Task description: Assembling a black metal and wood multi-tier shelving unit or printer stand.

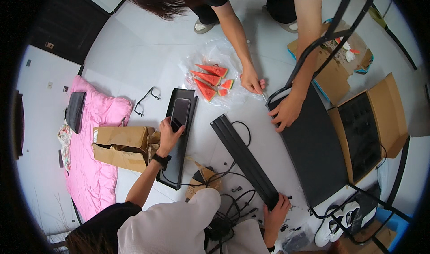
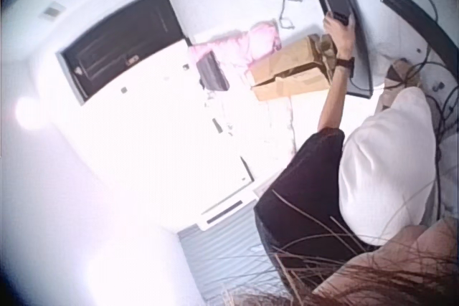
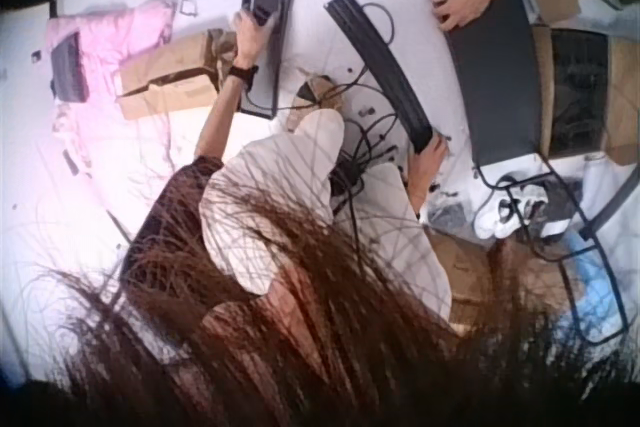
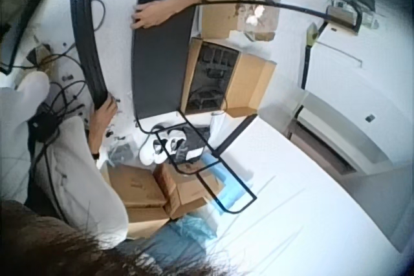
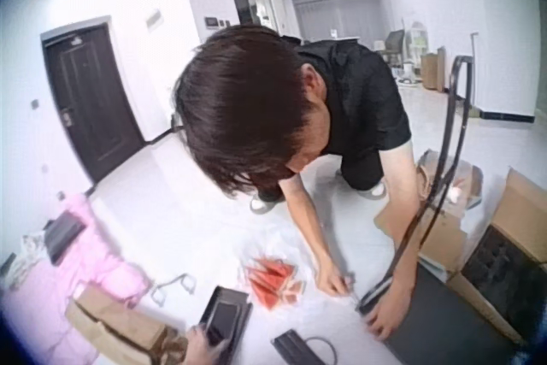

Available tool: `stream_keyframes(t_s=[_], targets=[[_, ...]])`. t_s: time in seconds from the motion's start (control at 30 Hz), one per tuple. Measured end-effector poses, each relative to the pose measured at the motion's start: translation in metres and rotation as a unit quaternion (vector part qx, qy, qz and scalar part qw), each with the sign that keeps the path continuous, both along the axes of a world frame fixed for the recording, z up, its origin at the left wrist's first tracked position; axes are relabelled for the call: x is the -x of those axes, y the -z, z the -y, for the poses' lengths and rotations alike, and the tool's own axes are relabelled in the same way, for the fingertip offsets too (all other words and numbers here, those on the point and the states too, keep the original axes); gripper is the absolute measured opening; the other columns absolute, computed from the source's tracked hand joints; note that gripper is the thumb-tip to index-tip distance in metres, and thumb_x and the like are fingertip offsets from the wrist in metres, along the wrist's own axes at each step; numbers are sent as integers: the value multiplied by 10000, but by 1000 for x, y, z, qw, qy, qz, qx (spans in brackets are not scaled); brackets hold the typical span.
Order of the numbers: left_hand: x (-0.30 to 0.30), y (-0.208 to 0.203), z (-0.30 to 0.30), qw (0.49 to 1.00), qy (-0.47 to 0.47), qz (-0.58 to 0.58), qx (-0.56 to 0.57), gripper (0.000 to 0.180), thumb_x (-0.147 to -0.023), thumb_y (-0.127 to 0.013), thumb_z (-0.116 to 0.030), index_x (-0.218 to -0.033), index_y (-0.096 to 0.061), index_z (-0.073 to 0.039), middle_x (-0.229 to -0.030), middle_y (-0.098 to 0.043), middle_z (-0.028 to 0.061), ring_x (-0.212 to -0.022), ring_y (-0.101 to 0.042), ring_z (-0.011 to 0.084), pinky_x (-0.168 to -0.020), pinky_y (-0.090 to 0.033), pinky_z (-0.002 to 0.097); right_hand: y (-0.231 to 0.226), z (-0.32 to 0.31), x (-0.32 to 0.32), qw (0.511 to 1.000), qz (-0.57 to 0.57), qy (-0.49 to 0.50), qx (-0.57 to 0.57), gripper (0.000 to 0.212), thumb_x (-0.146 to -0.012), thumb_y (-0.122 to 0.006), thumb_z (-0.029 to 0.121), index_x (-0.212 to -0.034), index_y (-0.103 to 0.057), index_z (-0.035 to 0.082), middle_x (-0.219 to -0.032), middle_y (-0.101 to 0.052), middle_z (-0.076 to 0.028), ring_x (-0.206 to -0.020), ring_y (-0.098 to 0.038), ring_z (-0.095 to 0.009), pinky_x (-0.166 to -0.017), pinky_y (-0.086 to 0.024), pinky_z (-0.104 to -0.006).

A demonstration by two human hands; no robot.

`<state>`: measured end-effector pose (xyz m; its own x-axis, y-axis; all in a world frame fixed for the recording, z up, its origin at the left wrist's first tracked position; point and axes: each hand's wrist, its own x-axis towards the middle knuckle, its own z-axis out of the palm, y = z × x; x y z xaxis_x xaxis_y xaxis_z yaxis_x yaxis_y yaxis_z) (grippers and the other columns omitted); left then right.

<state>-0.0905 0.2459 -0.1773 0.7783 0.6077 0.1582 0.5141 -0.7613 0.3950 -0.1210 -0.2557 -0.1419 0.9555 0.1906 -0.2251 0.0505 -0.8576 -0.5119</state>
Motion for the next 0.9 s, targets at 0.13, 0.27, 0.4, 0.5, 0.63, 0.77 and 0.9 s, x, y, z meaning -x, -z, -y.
stream_keyframes(t_s=[0.13,0.27,0.4,0.5,0.63,0.77,0.9], targets=[[-15,12,-2,997,14,-48,-62,800,-710,-823,-282,-1274,-405,100,-1120,-496,255,-1080,-458,419,-964,-405,467,-3,-3,-1,1000,-20,15,14,744,-646,-789,16,-1312,-457,16,-1300,-438,-200,-1202,-397,-421,-1021,-363,-506],[-21,14,-18,997,-5,-63,-52,802,-634,-827,-283,-1209,-436,117,-1066,-497,254,-1022,-464,425,-931,-414,473,0,0,2,1000,-11,14,-1,738,-640,-783,15,-1307,-465,16,-1298,-438,-204,-1196,-401,-420,-1025,-356,-506],[-48,-1,-13,993,90,-66,33,823,-585,-858,-264,-1231,-463,59,-1132,-508,242,-1072,-484,395,-940,-420,457,-11,8,2,999,17,40,8,723,-627,-767,7,-1290,-477,5,-1277,-458,-210,-1183,-428,-418,-1026,-357,-494],[-21,-12,-50,970,98,91,204,662,-721,-818,-143,-1248,-457,30,-1130,-530,142,-1023,-533,244,-889,-463,372,3,4,-3,999,30,33,-7,680,-634,-729,27,-1272,-495,-1,-1239,-500,-200,-1168,-466,-400,-1021,-372,-473],[-3,8,-112,995,-36,41,78,620,-671,-838,-264,-1125,-558,51,-1016,-562,170,-907,-564,289,-802,-483,420,-2,6,-2,999,16,36,-17,697,-642,-743,43,-1284,-476,6,-1245,-474,-180,-1166,-458,-384,-998,-414,-451],[-21,23,-137,988,-122,-81,52,644,-646,-827,-253,-1125,-544,71,-1033,-544,196,-732,-598,289,-670,-520,412,-4,3,5,997,36,67,13,709,-654,-758,65,-1298,-467,15,-1255,-469,-160,-1168,-454,-360,-993,-423,-445],[-27,44,-158,996,-63,-44,-33,602,-695,-827,-324,-1037,-588,110,-774,-648,174,-638,-628,274,-592,-517,398,-2,14,13,997,46,65,7,683,-677,-742,70,-1303,-476,15,-1277,-471,-145,-1176,-458,-340,-978,-432,-433]])
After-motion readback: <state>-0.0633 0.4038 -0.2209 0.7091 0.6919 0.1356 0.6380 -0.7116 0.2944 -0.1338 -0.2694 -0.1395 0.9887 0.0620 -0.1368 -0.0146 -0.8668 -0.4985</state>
